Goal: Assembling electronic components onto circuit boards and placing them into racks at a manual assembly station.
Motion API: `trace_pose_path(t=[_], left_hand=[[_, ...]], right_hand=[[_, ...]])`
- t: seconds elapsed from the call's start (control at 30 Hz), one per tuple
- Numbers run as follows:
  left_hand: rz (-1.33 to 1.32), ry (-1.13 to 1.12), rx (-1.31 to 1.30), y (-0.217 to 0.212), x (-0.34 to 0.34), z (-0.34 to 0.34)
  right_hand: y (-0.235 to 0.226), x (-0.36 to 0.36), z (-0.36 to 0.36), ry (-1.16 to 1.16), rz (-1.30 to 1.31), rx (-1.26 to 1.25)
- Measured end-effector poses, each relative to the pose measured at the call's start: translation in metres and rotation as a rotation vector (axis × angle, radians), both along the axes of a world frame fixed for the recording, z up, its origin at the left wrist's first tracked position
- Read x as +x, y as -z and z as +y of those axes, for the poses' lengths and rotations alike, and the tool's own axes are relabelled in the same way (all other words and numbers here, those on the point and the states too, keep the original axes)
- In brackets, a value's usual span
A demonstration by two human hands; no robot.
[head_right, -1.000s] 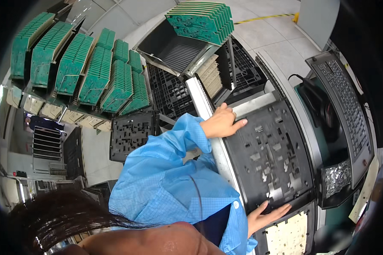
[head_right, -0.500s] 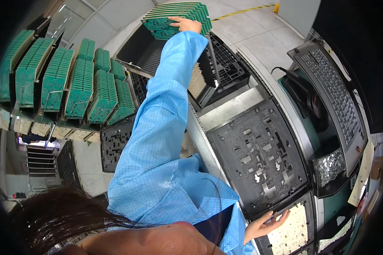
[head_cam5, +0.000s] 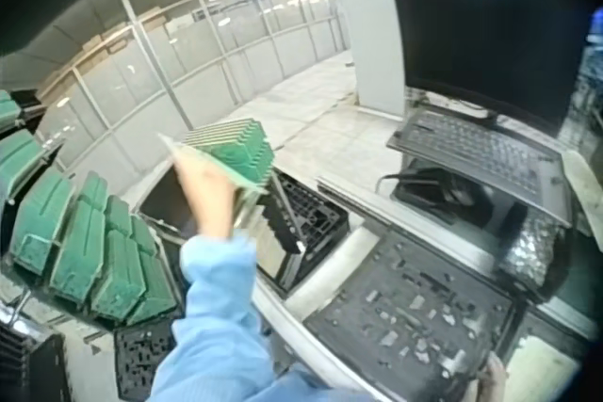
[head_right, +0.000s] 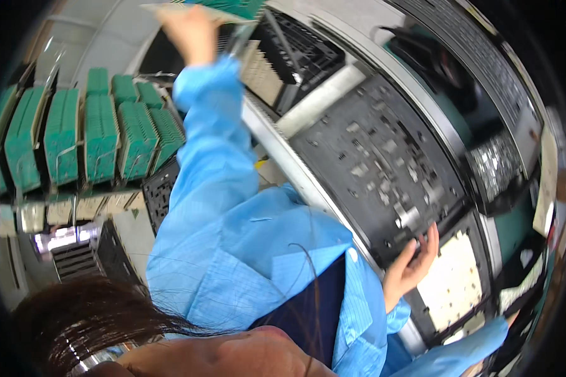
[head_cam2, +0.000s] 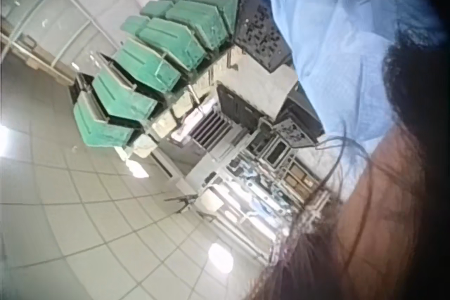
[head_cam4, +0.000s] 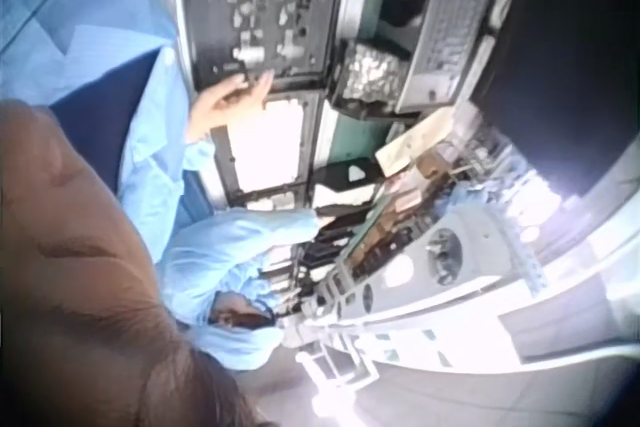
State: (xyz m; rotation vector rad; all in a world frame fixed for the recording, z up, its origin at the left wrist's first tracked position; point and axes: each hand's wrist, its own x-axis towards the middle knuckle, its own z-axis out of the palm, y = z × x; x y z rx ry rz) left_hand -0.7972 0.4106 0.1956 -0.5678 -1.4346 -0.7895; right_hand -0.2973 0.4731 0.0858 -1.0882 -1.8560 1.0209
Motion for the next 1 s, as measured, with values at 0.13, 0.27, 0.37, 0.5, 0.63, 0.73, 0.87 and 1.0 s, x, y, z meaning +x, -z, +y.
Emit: trace_pose_path(t=[0.13, 0.27, 0.37, 0.5, 0.63, 0.73, 0.87, 1.0], left_hand=[[-0.847, 0.707, 0.193, -0.029, 0.129, -0.132], [-1.089, 0.762, -0.018, -0.040, 0.162, -0.140], [-1.419, 1.035, -0.331, -0.037, 0.132, -0.112], [-1.612, 1.451, -0.681, 0.011, 0.097, -0.053], [-1.636, 1.491, -1.022, 0.076, 0.029, 0.000], [-1.752, 1.520, -0.897, 0.079, 0.073, 0.038], [-1.696, 1.721, -0.845, 0.089, 0.092, 0.047], [-1.467, 1.445, -0.904, 0.138, 0.087, 0.058]], right_hand=[[-0.006, -0.010, 0.006, -0.133, 0.005, -0.051], [-0.013, 0.005, 0.017, -0.071, 0.084, 0.083], [-0.030, 0.007, 0.027, -0.017, 0.083, 0.099], [-0.032, -0.018, 0.050, -0.087, 0.109, 0.077], [-0.014, -0.033, 0.072, -0.217, 0.214, -0.117], [0.007, -0.039, 0.083, -0.221, 0.311, -0.172], [0.021, -0.030, 0.094, -0.154, 0.214, -0.210], [0.031, -0.022, 0.101, -0.109, -0.062, -0.165]])
